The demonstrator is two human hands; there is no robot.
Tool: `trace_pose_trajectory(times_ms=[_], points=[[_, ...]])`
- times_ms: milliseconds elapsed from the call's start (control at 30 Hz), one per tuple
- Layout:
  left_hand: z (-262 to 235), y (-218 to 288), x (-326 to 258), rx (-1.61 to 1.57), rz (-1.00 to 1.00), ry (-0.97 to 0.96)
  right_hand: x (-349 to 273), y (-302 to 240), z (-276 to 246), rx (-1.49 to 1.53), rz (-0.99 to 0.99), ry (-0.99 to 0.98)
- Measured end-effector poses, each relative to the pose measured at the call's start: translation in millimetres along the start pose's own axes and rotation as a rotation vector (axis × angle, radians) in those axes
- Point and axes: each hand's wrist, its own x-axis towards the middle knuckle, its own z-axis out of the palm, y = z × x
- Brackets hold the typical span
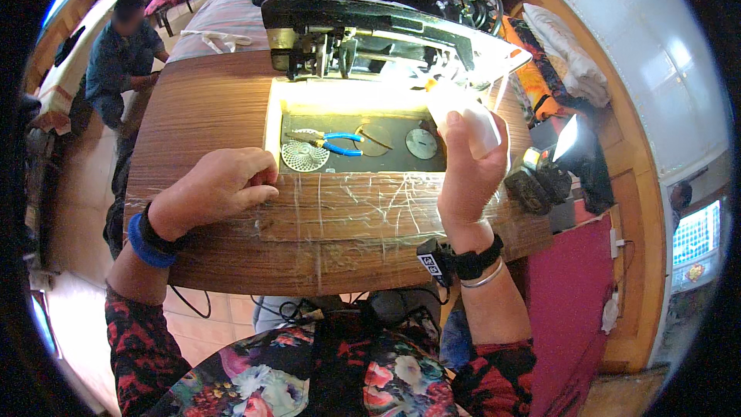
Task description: The person adjusts a portable work light and then uses a small bottle to apply liquid lubricant to the internal mechanisms of a sewing machine. They repeatedly apply the liquid to the needle area and other parts of the machine's head.
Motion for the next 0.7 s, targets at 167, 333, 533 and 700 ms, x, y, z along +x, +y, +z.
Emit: trace_pose_trajectory(times_ms=[167, 333, 533, 700], points=[[-1, 0, 0, 0.008, -0.010, -0.008, -3, 2, 13, -0.067, -0.052, -0.163], [1, -4, 1, -0.036, -0.031, -0.022, 15, 0, 64, -0.093, -0.246, -0.317], [2, -5, 2, -0.068, -0.048, -0.023, 30, 0, 99, -0.145, -0.359, -0.419], [3, -5, 2, -0.057, -0.041, -0.021, 33, 5, 114, -0.148, -0.438, -0.421]])
